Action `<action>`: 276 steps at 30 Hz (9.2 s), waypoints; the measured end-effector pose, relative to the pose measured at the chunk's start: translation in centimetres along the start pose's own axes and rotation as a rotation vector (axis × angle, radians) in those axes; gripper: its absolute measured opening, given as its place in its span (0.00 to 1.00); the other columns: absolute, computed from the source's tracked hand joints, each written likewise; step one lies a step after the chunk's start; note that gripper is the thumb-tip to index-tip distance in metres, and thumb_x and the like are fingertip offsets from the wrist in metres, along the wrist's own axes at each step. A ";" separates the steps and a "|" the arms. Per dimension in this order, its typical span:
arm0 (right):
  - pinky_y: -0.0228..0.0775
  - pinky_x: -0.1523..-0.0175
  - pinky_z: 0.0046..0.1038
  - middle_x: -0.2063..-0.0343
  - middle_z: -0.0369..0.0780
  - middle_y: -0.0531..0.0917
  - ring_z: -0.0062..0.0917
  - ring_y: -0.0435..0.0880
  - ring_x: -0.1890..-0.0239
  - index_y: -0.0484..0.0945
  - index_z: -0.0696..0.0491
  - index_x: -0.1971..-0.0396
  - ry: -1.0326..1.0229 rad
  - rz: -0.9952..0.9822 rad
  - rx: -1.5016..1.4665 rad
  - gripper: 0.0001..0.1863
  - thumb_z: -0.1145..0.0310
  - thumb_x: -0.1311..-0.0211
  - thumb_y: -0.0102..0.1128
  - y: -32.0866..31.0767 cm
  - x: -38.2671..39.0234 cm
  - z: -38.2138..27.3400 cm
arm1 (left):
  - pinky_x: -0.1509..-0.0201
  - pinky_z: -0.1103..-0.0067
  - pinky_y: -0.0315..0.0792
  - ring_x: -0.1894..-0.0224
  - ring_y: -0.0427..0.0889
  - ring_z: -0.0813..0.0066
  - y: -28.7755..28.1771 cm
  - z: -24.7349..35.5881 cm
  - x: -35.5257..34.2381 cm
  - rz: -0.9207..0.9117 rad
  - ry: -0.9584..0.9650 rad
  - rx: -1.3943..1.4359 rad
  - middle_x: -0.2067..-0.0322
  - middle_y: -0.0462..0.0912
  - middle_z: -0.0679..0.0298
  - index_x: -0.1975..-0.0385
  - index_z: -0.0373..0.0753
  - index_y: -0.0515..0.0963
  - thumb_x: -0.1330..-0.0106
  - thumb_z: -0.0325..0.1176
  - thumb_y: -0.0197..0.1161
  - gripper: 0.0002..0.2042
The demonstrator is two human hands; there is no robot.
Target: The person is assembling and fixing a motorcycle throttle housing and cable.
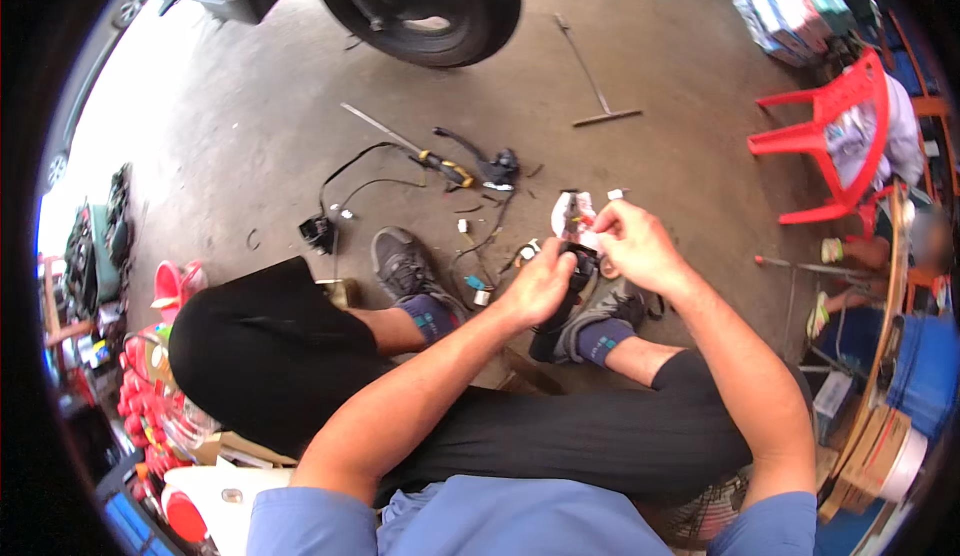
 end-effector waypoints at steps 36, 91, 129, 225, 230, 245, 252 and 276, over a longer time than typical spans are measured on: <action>0.72 0.71 0.26 0.73 0.37 0.80 0.16 0.77 0.76 0.78 0.57 0.59 -0.305 -0.017 -0.003 0.14 0.64 0.39 0.64 -2.7 -10.2 -10.6 | 0.42 0.56 0.70 0.45 0.76 0.38 -1.4 0.0 -0.6 0.147 -0.031 -0.275 0.52 0.77 0.34 0.39 0.33 0.63 0.26 0.41 0.47 0.22; 0.77 0.63 0.35 0.63 0.44 0.79 0.37 0.83 0.66 0.81 0.58 0.59 -0.358 0.220 0.271 0.22 0.81 0.60 0.69 -11.9 18.7 -2.8 | 0.40 0.58 0.68 0.44 0.76 0.37 -5.5 -1.8 0.3 0.114 -0.271 -0.550 0.51 0.77 0.32 0.38 0.32 0.63 0.25 0.44 0.43 0.24; 0.78 0.64 0.32 0.64 0.43 0.78 0.34 0.83 0.68 0.80 0.59 0.58 -0.337 0.181 0.251 0.20 0.80 0.56 0.68 -11.3 18.0 -2.8 | 0.40 0.58 0.67 0.44 0.75 0.35 -4.6 0.1 0.6 0.209 -0.234 -0.610 0.52 0.77 0.31 0.39 0.33 0.63 0.25 0.44 0.44 0.23; 0.76 0.60 0.36 0.62 0.43 0.80 0.39 0.82 0.63 0.82 0.58 0.59 -0.439 0.215 0.310 0.20 0.84 0.58 0.67 -12.6 17.9 -3.2 | 0.43 0.59 0.70 0.48 0.79 0.38 -5.0 -2.4 -0.3 0.198 -0.162 -0.441 0.54 0.79 0.35 0.37 0.35 0.62 0.24 0.44 0.46 0.23; 0.77 0.59 0.36 0.62 0.44 0.80 0.39 0.83 0.62 0.81 0.59 0.59 -0.419 0.202 0.294 0.19 0.82 0.57 0.67 -12.6 17.7 -3.2 | 0.43 0.58 0.70 0.47 0.77 0.35 -4.7 -1.5 0.0 0.217 -0.115 -0.526 0.54 0.79 0.35 0.38 0.36 0.62 0.24 0.43 0.46 0.22; 0.78 0.61 0.34 0.62 0.45 0.78 0.37 0.83 0.66 0.80 0.59 0.58 -0.329 0.194 0.268 0.19 0.81 0.55 0.68 -12.0 19.2 -3.2 | 0.43 0.59 0.70 0.47 0.78 0.38 -4.2 0.1 0.3 0.243 -0.059 -0.609 0.53 0.79 0.36 0.39 0.35 0.64 0.24 0.42 0.46 0.21; 0.78 0.62 0.34 0.61 0.45 0.78 0.36 0.83 0.66 0.79 0.59 0.57 -0.316 0.228 0.266 0.22 0.81 0.57 0.69 -12.0 19.7 -2.9 | 0.43 0.59 0.70 0.47 0.78 0.38 -4.4 -0.6 0.0 0.234 -0.119 -0.548 0.54 0.79 0.36 0.39 0.35 0.63 0.24 0.42 0.46 0.21; 0.78 0.62 0.34 0.63 0.45 0.78 0.37 0.83 0.67 0.80 0.60 0.59 -0.369 0.200 0.247 0.17 0.81 0.53 0.66 -11.8 18.5 -3.0 | 0.43 0.57 0.70 0.47 0.77 0.36 -3.6 0.6 0.4 0.189 -0.087 -0.644 0.54 0.79 0.34 0.39 0.36 0.64 0.25 0.42 0.47 0.21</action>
Point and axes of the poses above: each hand's wrist, its own x-axis away from the middle knuckle, its own y-axis out of the palm, z = x × y, the point moved 3 cm from there along -x, towards the middle knuckle
